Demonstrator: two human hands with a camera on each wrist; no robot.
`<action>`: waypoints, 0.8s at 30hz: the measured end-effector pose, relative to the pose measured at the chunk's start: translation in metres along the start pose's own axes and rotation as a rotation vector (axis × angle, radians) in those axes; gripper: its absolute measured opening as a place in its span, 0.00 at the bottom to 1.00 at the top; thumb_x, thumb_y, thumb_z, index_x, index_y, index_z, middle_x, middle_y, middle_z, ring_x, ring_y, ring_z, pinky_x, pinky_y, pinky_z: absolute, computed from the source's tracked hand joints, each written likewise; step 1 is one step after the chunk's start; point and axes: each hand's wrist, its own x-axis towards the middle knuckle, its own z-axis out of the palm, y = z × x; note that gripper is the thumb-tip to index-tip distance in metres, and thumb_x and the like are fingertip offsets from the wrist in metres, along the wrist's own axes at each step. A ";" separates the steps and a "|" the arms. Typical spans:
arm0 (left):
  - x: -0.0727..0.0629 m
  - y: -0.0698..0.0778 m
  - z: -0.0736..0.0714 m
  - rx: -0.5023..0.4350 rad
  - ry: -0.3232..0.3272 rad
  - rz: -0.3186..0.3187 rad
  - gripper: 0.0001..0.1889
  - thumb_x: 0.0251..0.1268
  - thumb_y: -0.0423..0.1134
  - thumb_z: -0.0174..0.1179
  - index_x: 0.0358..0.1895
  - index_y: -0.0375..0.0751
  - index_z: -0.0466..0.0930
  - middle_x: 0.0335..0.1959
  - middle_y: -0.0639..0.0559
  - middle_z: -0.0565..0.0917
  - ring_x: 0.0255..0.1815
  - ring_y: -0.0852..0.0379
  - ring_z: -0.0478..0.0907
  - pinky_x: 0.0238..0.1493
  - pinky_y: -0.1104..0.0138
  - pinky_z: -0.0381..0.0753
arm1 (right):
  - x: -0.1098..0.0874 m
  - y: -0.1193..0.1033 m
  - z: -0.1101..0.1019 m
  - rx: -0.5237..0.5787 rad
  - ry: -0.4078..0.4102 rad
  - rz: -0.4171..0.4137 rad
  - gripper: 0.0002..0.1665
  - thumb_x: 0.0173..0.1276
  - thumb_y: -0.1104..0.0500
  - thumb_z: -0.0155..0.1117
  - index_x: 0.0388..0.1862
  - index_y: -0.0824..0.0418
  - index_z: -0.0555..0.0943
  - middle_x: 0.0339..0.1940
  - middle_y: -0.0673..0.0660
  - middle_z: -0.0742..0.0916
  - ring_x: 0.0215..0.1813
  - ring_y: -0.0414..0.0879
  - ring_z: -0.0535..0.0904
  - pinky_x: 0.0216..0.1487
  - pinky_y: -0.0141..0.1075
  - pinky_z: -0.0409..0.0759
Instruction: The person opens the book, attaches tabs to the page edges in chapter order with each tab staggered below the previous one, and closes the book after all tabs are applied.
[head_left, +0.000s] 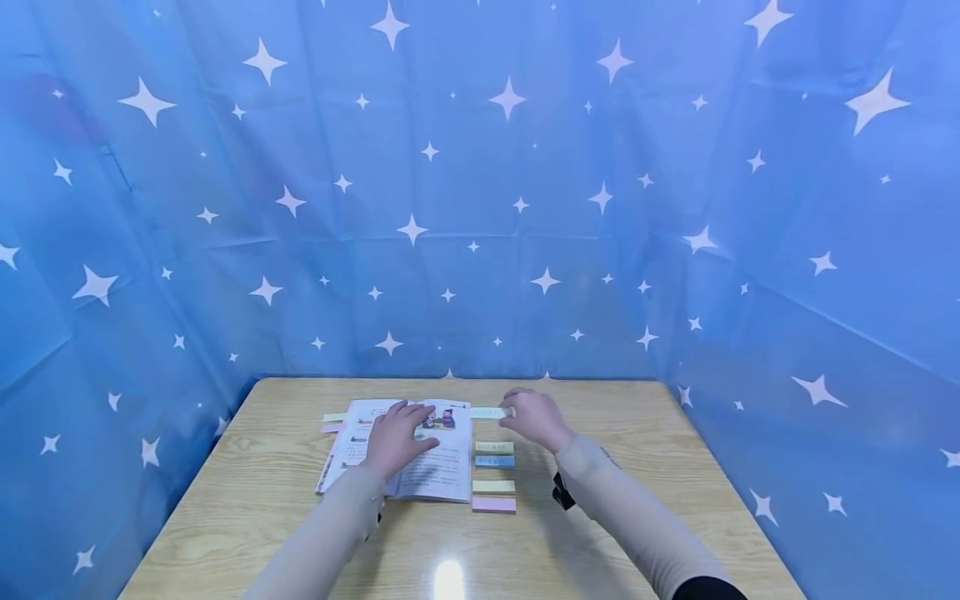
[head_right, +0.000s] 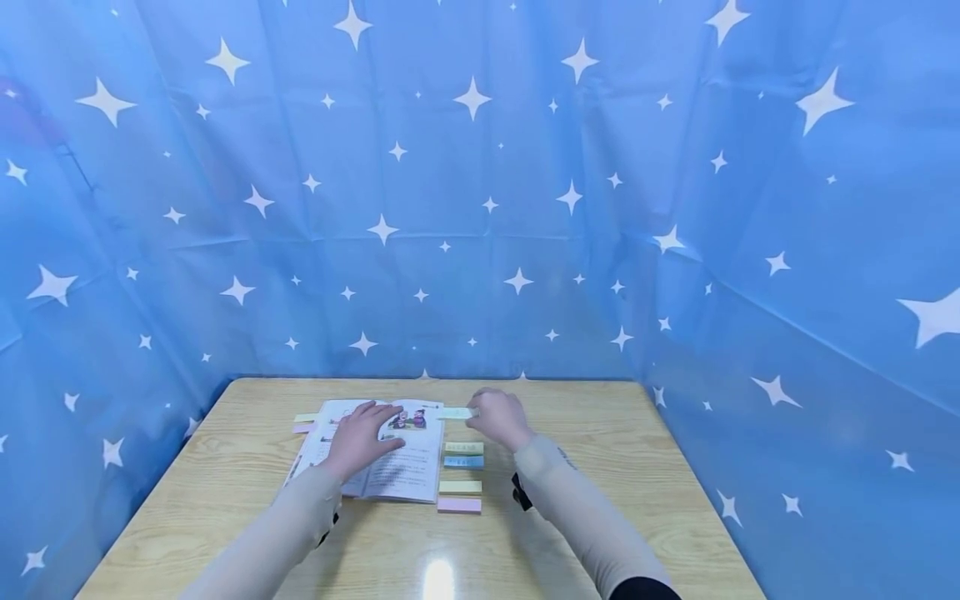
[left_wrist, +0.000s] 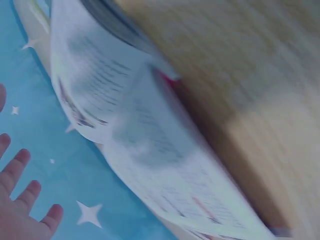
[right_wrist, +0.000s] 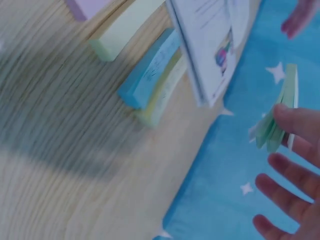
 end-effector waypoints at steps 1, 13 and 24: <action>0.003 0.004 0.000 0.000 0.005 0.008 0.32 0.55 0.55 0.69 0.64 0.53 0.76 0.62 0.50 0.77 0.70 0.42 0.63 0.64 0.41 0.63 | 0.000 -0.002 -0.001 -0.002 -0.003 -0.011 0.12 0.60 0.56 0.71 0.42 0.59 0.88 0.52 0.58 0.85 0.52 0.52 0.81 0.50 0.47 0.81; 0.025 0.039 -0.002 -0.002 0.070 0.155 0.23 0.53 0.56 0.70 0.51 0.50 0.84 0.51 0.55 0.83 0.69 0.47 0.65 0.66 0.47 0.63 | -0.002 -0.015 -0.007 -0.059 0.012 -0.087 0.11 0.61 0.55 0.71 0.42 0.56 0.88 0.52 0.55 0.85 0.50 0.49 0.82 0.47 0.43 0.82; 0.031 0.055 -0.001 0.006 0.061 0.160 0.14 0.54 0.51 0.72 0.40 0.51 0.88 0.39 0.60 0.86 0.66 0.48 0.68 0.66 0.46 0.63 | -0.006 -0.014 -0.009 -0.075 0.023 -0.108 0.11 0.59 0.54 0.72 0.41 0.54 0.89 0.50 0.55 0.85 0.49 0.49 0.82 0.43 0.44 0.83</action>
